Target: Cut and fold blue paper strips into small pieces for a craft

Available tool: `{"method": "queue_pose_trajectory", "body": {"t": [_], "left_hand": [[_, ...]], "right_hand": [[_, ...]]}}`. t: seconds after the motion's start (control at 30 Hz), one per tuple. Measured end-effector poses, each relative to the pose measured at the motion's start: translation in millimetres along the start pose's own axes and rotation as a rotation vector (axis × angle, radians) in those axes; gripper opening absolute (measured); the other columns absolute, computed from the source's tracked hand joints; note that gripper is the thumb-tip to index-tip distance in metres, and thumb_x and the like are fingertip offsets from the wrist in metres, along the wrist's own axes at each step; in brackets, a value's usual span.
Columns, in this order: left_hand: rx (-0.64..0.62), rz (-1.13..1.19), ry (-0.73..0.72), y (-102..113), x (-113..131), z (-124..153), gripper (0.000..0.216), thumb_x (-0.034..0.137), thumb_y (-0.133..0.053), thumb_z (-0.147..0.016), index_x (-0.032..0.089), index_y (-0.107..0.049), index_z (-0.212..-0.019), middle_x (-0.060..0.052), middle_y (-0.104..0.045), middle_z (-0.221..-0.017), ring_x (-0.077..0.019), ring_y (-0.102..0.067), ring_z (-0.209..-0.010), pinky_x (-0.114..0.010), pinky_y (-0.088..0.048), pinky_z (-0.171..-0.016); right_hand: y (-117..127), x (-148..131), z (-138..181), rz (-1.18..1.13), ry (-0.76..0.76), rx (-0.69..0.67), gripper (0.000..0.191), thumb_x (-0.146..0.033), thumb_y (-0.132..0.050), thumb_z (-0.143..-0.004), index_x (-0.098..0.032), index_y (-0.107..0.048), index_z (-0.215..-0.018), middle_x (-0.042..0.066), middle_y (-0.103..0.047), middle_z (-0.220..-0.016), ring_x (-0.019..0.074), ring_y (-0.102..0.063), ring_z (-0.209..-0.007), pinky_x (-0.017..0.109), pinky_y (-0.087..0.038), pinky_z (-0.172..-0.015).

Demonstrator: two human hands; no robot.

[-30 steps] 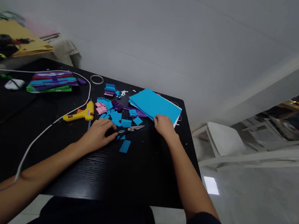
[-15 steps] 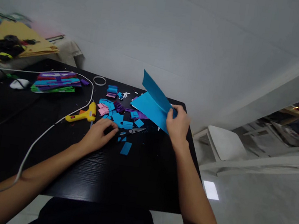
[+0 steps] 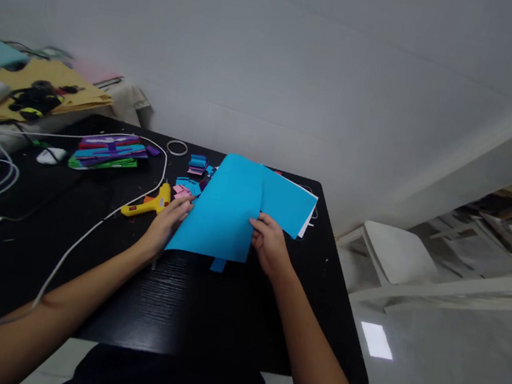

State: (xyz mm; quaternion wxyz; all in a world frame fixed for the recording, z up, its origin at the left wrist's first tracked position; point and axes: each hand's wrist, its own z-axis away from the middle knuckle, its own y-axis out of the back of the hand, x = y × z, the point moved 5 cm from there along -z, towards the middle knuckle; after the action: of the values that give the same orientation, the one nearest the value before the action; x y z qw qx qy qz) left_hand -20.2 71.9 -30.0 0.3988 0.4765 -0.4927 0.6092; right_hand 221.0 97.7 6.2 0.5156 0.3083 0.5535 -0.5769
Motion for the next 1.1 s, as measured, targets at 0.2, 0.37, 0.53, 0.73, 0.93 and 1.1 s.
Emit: {"method": "queue_pose_trajectory", "body": {"t": [0.2,0.37,0.53,0.73,0.93,1.1], "left_hand": [[-0.016,0.023,-0.021,-2,4,5,0.078,0.041,-0.089,-0.063,0.021,-0.054,-0.13,-0.01,-0.071,-0.12,-0.0265,-0.072,-0.103,-0.041,-0.059,-0.089],[-0.056,0.009,-0.044,-5,7,6,0.085,0.033,-0.092,-0.058,0.022,-0.051,-0.132,-0.011,-0.071,-0.124,-0.0265,-0.073,-0.102,-0.041,-0.06,-0.088],[-0.106,0.048,0.027,-6,9,7,0.063,0.044,-0.089,-0.067,0.016,-0.065,-0.119,-0.009,-0.078,-0.101,-0.0242,-0.074,-0.084,-0.036,-0.06,-0.079],[-0.072,-0.138,-0.066,3,10,1,0.05,0.057,-0.083,-0.072,0.014,-0.074,-0.097,-0.003,-0.074,-0.079,-0.017,-0.064,-0.064,-0.027,-0.052,-0.06],[-0.06,-0.208,-0.06,5,10,0,0.052,0.061,-0.08,-0.072,0.014,-0.074,-0.092,-0.002,-0.07,-0.072,-0.0154,-0.058,-0.06,-0.025,-0.047,-0.056],[-0.062,-0.28,-0.056,6,13,-1,0.052,0.067,-0.073,-0.076,0.015,-0.066,-0.072,0.001,-0.061,-0.06,-0.0131,-0.05,-0.053,-0.023,-0.041,-0.052]], "right_hand": [[4,20,-1,0.118,-0.068,-0.128,0.025,-0.032,-0.084,-0.065,-0.021,-0.066,-0.078,0.001,-0.068,-0.078,0.0176,-0.064,-0.071,0.03,-0.052,-0.066],[10,21,-7,0.016,-0.039,-0.093,0.037,-0.048,-0.084,-0.069,-0.022,-0.072,-0.093,0.009,-0.077,-0.1,0.0286,-0.071,-0.092,0.041,-0.057,-0.078],[13,23,-8,0.0,-0.061,-0.092,0.045,-0.044,-0.091,-0.065,-0.021,-0.076,-0.1,0.011,-0.077,-0.112,0.031,-0.071,-0.102,0.045,-0.055,-0.094],[14,26,-9,0.058,-0.055,-0.087,0.04,-0.043,-0.091,-0.063,-0.018,-0.077,-0.091,0.01,-0.078,-0.101,0.0306,-0.072,-0.096,0.046,-0.053,-0.09],[14,25,-8,0.074,-0.029,-0.038,0.042,-0.054,-0.086,-0.067,-0.018,-0.075,-0.084,0.008,-0.077,-0.088,0.0259,-0.071,-0.082,0.041,-0.053,-0.081],[17,24,-8,0.185,0.07,0.055,0.045,-0.063,-0.078,-0.072,-0.019,-0.071,-0.078,0.005,-0.073,-0.077,0.0232,-0.067,-0.073,0.037,-0.052,-0.072]]}}
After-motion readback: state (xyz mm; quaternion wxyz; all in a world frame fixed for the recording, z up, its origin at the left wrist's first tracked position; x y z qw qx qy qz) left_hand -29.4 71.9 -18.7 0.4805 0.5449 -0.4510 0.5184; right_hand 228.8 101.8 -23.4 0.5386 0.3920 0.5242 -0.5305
